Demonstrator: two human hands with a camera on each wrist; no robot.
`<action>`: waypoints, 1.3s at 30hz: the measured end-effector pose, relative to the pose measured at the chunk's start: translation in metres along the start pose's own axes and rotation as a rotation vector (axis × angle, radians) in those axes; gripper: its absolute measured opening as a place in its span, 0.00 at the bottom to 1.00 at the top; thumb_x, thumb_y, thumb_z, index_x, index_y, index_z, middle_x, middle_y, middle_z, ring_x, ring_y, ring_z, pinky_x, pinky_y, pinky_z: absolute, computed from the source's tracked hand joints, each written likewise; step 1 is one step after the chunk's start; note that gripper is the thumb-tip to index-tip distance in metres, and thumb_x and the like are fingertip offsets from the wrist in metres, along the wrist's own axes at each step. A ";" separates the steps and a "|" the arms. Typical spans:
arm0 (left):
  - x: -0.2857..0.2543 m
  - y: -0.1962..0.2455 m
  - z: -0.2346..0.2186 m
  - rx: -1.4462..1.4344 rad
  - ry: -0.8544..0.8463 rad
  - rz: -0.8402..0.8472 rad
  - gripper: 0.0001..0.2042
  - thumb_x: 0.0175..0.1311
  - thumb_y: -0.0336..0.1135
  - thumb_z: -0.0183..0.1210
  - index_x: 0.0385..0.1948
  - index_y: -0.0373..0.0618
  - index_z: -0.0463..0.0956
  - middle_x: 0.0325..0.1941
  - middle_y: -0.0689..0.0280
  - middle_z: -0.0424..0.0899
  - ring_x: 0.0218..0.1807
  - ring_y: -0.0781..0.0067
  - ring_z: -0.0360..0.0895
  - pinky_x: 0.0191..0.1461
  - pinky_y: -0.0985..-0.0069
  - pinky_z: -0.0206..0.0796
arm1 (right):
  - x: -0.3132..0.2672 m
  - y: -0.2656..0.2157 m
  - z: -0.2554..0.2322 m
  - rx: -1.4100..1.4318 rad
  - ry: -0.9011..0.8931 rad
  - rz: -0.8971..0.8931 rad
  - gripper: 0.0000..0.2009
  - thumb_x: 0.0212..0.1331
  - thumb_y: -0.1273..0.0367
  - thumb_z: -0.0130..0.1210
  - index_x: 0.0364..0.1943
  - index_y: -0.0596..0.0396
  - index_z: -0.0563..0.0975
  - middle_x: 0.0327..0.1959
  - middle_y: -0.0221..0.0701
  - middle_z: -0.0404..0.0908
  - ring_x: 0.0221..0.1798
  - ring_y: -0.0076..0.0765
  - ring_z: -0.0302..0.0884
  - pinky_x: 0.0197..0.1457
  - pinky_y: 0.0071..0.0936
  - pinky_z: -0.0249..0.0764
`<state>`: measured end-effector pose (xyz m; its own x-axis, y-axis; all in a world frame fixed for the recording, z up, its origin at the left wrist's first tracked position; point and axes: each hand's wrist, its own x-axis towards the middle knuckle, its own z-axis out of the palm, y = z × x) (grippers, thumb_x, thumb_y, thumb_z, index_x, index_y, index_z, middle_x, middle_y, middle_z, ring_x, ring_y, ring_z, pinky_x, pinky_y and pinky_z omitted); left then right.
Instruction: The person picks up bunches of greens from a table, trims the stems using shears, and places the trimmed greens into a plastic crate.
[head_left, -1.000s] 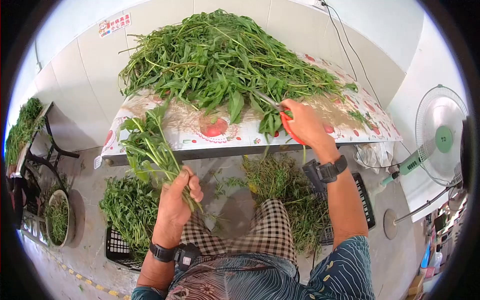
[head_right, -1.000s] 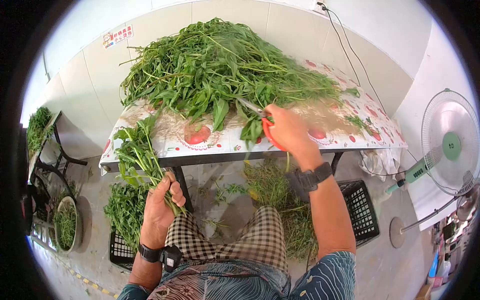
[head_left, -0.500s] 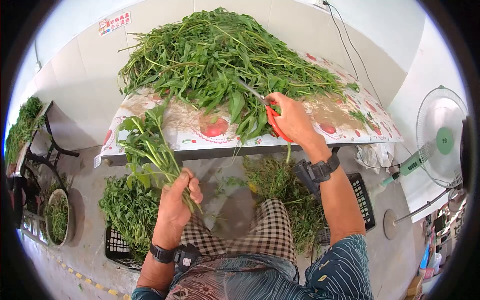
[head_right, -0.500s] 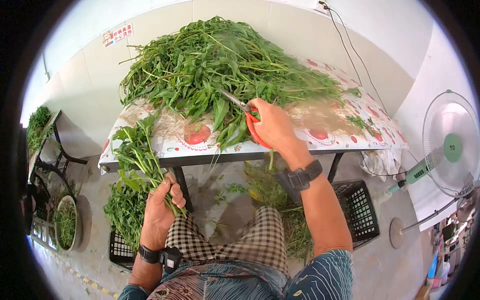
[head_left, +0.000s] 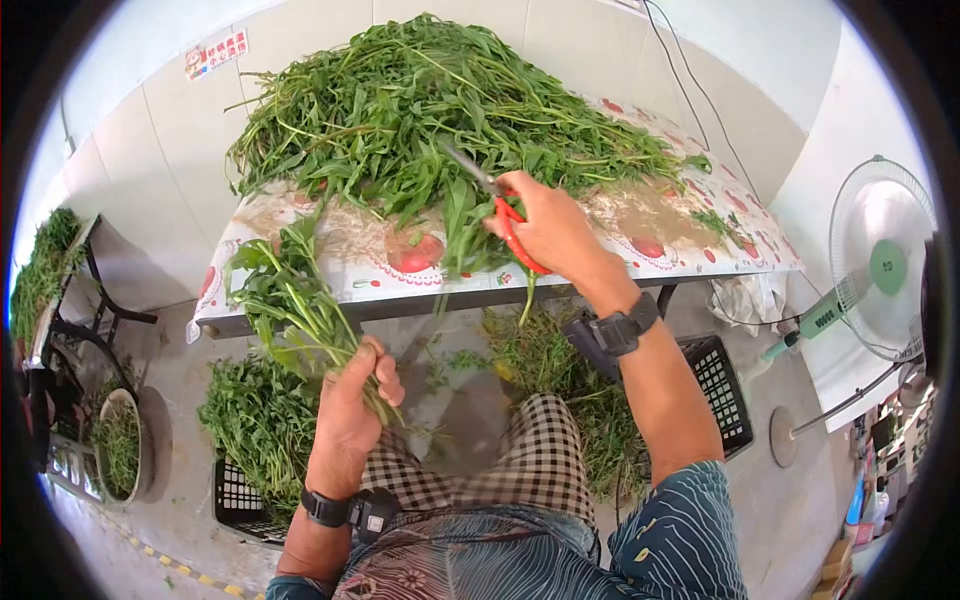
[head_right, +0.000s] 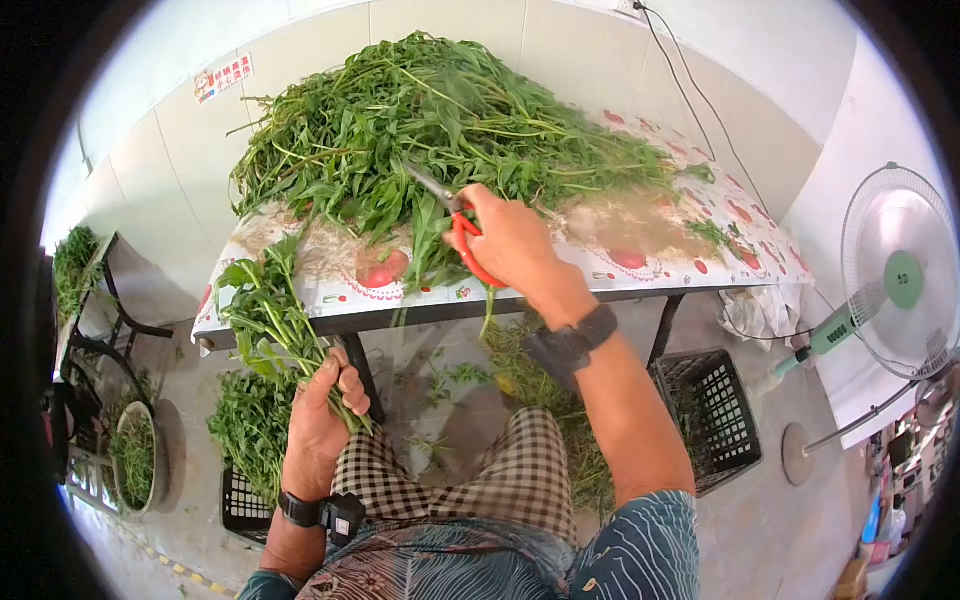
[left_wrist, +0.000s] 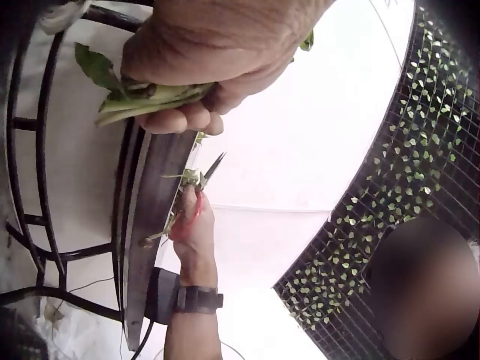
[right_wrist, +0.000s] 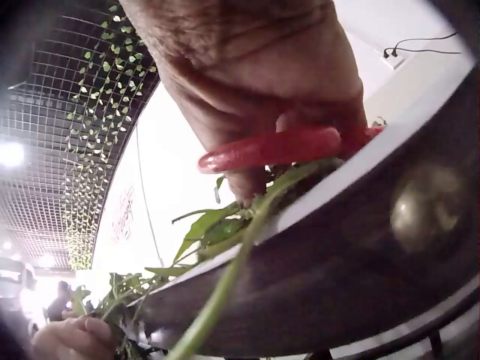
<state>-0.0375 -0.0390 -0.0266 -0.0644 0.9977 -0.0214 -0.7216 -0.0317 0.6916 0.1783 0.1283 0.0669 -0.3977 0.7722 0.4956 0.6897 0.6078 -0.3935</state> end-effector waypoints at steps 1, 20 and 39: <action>0.000 0.001 0.000 0.002 0.004 0.002 0.08 0.61 0.37 0.56 0.34 0.44 0.70 0.22 0.69 0.72 0.22 0.79 0.65 0.24 0.80 0.58 | 0.002 -0.004 0.004 -0.061 -0.019 -0.025 0.17 0.50 0.65 0.57 0.43 0.55 0.72 0.25 0.42 0.79 0.30 0.50 0.77 0.33 0.42 0.70; -0.004 0.006 -0.001 0.005 0.026 0.006 0.09 0.61 0.38 0.56 0.33 0.43 0.70 0.22 0.68 0.72 0.21 0.78 0.64 0.25 0.79 0.58 | -0.029 0.019 -0.048 0.630 0.065 0.295 0.18 0.46 0.71 0.55 0.44 0.60 0.72 0.28 0.31 0.77 0.21 0.19 0.68 0.22 0.17 0.64; -0.004 0.007 -0.006 0.049 -0.016 -0.018 0.10 0.60 0.41 0.56 0.36 0.47 0.68 0.23 0.73 0.70 0.22 0.81 0.64 0.26 0.80 0.57 | 0.007 0.007 -0.018 0.001 0.087 0.048 0.14 0.53 0.67 0.54 0.44 0.52 0.72 0.32 0.40 0.80 0.33 0.46 0.78 0.36 0.37 0.71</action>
<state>-0.0462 -0.0435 -0.0259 -0.0409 0.9989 -0.0230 -0.6880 -0.0114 0.7257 0.1916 0.1350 0.0815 -0.3100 0.7815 0.5415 0.7063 0.5705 -0.4190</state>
